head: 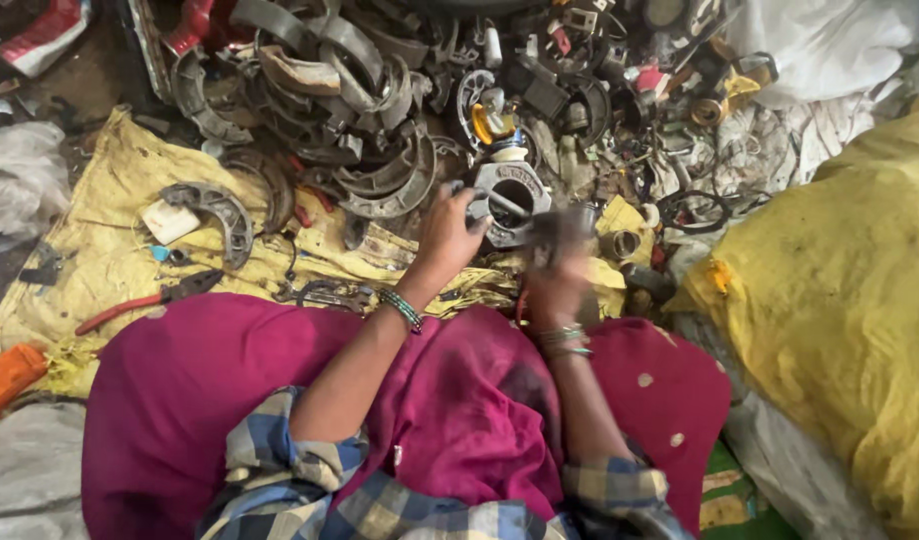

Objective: The person sits on the floor and repeatedly rubs a small cylindrical metal part with a dark abrasive pad. The person turns the part over and rubs different sides, occasionally pausing to inspect it. The surrounding area contains piles of scrap metal and tools.

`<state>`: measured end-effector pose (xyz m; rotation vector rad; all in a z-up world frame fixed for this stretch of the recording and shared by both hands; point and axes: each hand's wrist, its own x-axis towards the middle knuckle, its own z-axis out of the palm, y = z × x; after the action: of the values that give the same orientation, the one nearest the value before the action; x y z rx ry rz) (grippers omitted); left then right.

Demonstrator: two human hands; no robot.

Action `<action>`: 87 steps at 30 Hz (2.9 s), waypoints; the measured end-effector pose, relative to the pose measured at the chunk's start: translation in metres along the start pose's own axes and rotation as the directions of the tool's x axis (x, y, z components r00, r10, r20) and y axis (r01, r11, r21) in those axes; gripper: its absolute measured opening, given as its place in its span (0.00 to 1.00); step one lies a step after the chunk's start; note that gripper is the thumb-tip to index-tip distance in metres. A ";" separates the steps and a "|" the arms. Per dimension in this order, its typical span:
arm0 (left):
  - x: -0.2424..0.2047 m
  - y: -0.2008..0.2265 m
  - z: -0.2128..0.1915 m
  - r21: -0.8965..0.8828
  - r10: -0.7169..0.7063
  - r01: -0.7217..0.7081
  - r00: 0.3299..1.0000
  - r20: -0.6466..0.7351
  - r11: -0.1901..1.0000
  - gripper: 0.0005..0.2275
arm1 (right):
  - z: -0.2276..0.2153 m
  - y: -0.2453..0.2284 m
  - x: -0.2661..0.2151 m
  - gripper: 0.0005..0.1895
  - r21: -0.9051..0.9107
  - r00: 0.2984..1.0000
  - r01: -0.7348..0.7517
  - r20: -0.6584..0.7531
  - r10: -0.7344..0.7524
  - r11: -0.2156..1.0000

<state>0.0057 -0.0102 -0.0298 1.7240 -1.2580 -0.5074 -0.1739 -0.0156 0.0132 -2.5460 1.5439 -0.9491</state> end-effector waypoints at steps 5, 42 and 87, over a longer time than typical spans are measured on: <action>0.000 0.008 -0.004 -0.043 0.056 -0.056 0.998 0.002 0.998 0.20 | 0.001 0.001 0.013 0.46 0.068 0.978 -0.195 0.086 0.189 0.978; -0.047 0.039 0.038 0.003 0.198 -0.214 0.911 0.362 0.977 0.17 | 0.006 0.037 -0.001 0.18 0.825 0.769 -0.555 0.458 0.447 0.108; 0.015 0.123 -0.090 0.113 0.208 -0.251 0.931 0.301 0.961 0.31 | 0.019 0.074 0.007 0.23 0.594 0.705 -0.496 0.702 0.106 -0.634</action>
<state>0.0151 0.0073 0.1221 1.6352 -1.7226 -0.5480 -0.2213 -0.0641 -0.0218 -0.3868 0.5258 -0.9161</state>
